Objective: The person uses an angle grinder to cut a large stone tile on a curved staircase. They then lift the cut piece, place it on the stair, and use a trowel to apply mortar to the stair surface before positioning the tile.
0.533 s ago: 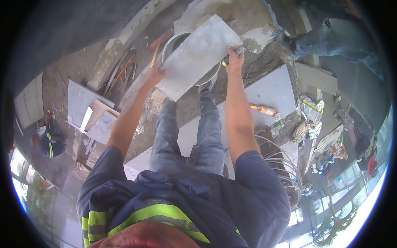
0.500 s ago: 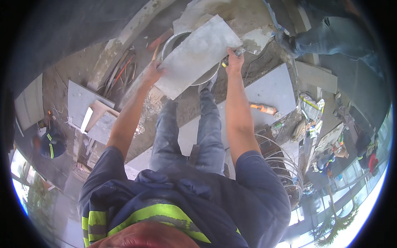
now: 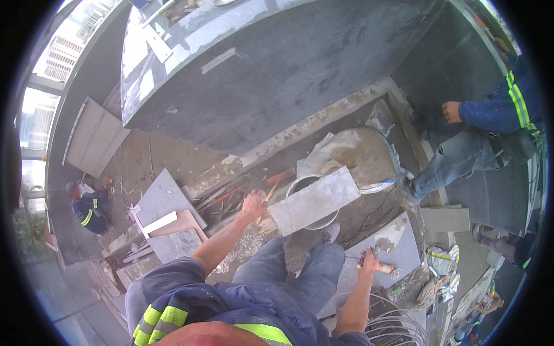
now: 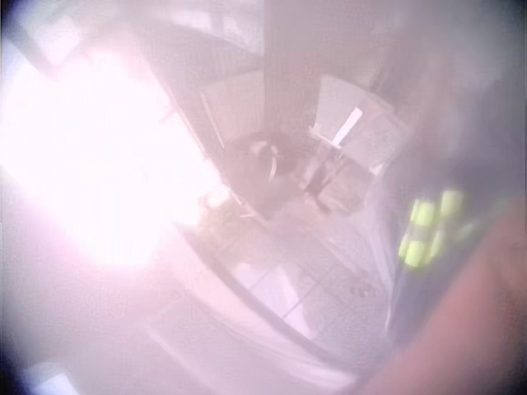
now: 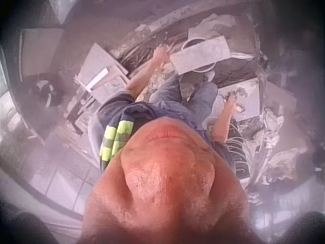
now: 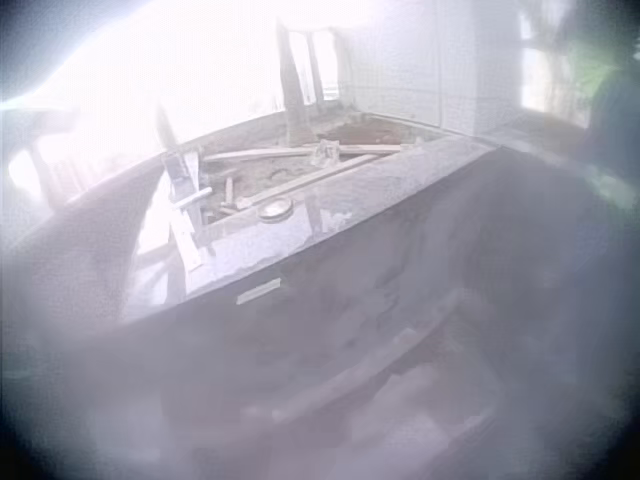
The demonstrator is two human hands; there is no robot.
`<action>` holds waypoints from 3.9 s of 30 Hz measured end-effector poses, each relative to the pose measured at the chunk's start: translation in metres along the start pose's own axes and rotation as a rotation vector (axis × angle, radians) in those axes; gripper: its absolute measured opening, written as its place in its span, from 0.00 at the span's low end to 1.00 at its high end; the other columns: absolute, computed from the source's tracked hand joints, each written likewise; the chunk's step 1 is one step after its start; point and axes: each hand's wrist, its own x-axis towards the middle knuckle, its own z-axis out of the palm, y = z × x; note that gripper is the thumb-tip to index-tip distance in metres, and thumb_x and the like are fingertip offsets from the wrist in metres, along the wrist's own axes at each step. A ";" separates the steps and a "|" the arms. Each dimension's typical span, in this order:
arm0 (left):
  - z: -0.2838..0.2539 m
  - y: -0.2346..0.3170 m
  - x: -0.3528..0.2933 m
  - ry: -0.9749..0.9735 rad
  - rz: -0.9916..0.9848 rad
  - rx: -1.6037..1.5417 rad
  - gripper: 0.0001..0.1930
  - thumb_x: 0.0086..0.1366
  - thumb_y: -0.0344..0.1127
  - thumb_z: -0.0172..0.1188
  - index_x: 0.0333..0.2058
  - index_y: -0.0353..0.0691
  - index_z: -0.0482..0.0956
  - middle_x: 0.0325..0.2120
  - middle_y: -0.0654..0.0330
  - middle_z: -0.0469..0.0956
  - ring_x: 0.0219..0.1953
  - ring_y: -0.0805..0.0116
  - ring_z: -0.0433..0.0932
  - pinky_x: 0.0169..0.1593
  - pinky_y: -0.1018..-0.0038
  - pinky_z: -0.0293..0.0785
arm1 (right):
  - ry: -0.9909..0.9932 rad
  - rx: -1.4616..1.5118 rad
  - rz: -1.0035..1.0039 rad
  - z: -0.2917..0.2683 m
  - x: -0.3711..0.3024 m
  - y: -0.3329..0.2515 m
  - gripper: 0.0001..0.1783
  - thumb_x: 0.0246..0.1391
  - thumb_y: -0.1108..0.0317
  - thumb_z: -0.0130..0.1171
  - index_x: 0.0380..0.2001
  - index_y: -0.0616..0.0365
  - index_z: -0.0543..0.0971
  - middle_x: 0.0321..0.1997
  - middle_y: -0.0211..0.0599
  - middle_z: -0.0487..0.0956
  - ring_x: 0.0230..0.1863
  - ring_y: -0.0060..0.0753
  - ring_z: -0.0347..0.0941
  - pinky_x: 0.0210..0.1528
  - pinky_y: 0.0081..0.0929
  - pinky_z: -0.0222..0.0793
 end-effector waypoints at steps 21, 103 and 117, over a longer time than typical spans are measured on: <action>-0.667 0.210 -0.098 1.768 0.609 0.047 0.15 0.61 0.23 0.64 0.46 0.43 0.86 0.40 0.54 0.87 0.43 0.50 0.87 0.50 0.57 0.81 | -0.380 -0.601 -0.103 0.063 -0.099 -0.111 0.15 0.66 0.62 0.64 0.49 0.62 0.83 0.34 0.41 0.84 0.28 0.38 0.80 0.29 0.40 0.75; -0.952 0.052 -0.314 0.642 -1.254 0.084 0.62 0.55 0.55 0.79 0.84 0.62 0.50 0.76 0.44 0.68 0.73 0.43 0.75 0.72 0.46 0.74 | -0.352 -0.729 -0.733 -0.065 -0.242 -0.627 0.18 0.61 0.57 0.74 0.37 0.64 0.85 0.22 0.32 0.78 0.19 0.29 0.71 0.23 0.38 0.66; -1.034 0.139 -0.214 0.811 -1.306 0.096 0.46 0.55 0.57 0.73 0.68 0.43 0.72 0.64 0.47 0.79 0.65 0.45 0.83 0.66 0.52 0.82 | -0.309 -1.006 -1.157 0.207 -0.381 -0.887 0.22 0.63 0.58 0.71 0.46 0.69 0.81 0.39 0.59 0.87 0.37 0.59 0.86 0.43 0.52 0.79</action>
